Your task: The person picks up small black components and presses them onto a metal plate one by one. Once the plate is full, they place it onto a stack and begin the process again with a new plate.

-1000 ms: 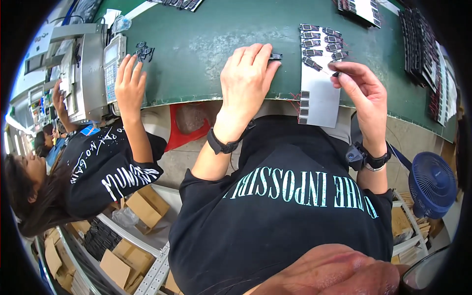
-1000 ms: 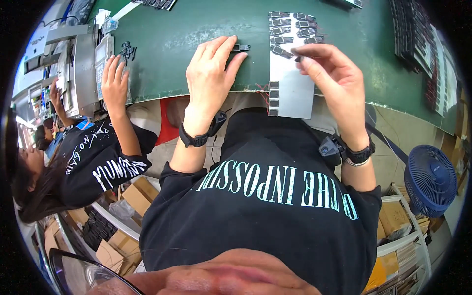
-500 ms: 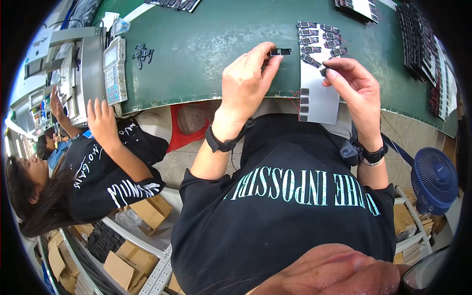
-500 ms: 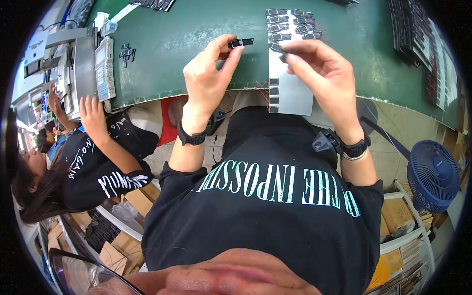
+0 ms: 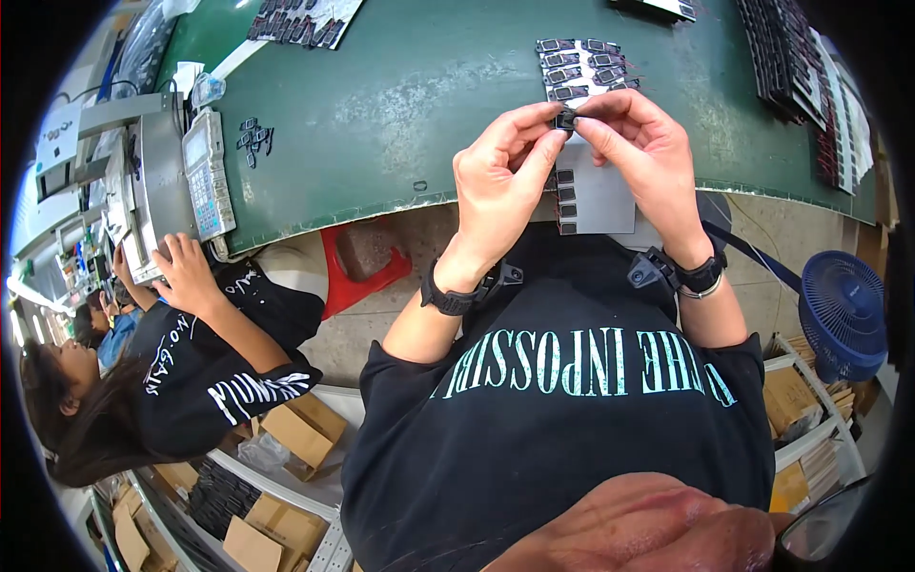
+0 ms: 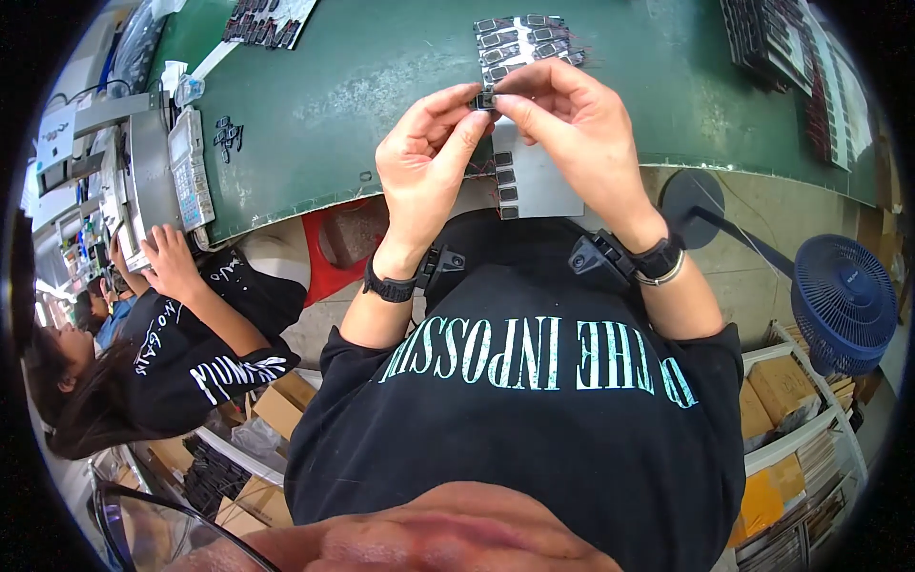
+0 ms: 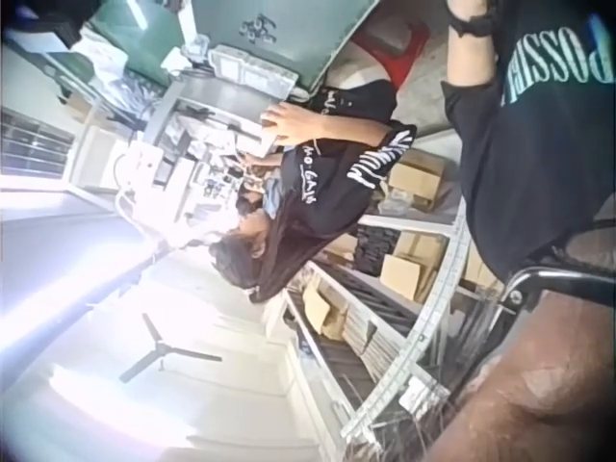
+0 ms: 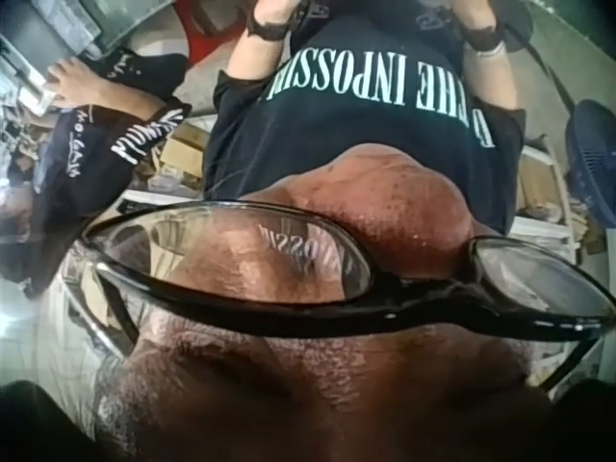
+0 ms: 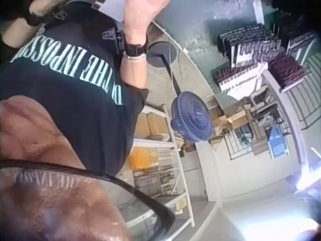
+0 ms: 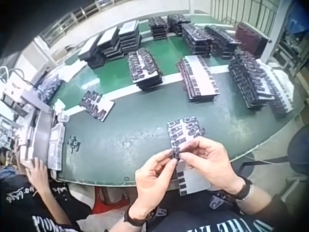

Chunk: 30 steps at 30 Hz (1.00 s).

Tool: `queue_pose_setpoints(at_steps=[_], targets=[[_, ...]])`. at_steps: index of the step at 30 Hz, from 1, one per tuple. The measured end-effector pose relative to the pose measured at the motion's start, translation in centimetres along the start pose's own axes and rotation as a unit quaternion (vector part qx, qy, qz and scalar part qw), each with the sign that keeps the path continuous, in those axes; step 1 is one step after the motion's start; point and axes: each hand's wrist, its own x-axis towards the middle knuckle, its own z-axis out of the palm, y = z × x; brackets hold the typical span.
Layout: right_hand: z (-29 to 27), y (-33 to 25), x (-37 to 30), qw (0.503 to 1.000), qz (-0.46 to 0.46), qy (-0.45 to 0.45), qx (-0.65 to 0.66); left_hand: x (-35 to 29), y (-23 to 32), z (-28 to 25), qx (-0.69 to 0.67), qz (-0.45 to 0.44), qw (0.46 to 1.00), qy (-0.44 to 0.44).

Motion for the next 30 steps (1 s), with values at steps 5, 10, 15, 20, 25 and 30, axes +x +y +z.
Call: queue_pose_setpoints(at_steps=[5, 10, 15, 20, 25, 30], targets=[[-1.1, 0.3, -0.1, 0.999, -0.001, -0.033, -0.003, -0.6, -0.1, 0.2, 0.011, 0.002, 1.000, -0.011], [-1.6, 0.9, -0.2, 0.995, -0.064, -0.027, -0.075, -0.9, -0.1, 0.4, 0.018, 0.015, 1.000, -0.017], [-2.6, 0.0, -0.1, 0.994, 0.047, -0.095, 0.029, -1.1, 0.3, 0.3, 0.039, 0.004, 0.998, -0.041], [-3.5, -0.9, -0.2, 0.988, 0.091, -0.125, 0.030, -1.1, 0.5, 0.4, 0.019, -0.011, 0.997, -0.074], [-4.6, -0.9, -0.6, 0.983, 0.104, -0.149, 0.019, -1.7, 0.8, 1.1, 0.036, -0.021, 0.994, -0.104], [-4.5, 0.1, -2.0, 0.990, 0.043, -0.131, 0.020, -2.5, 0.7, 2.5, 0.067, 0.007, 0.995, -0.076]])
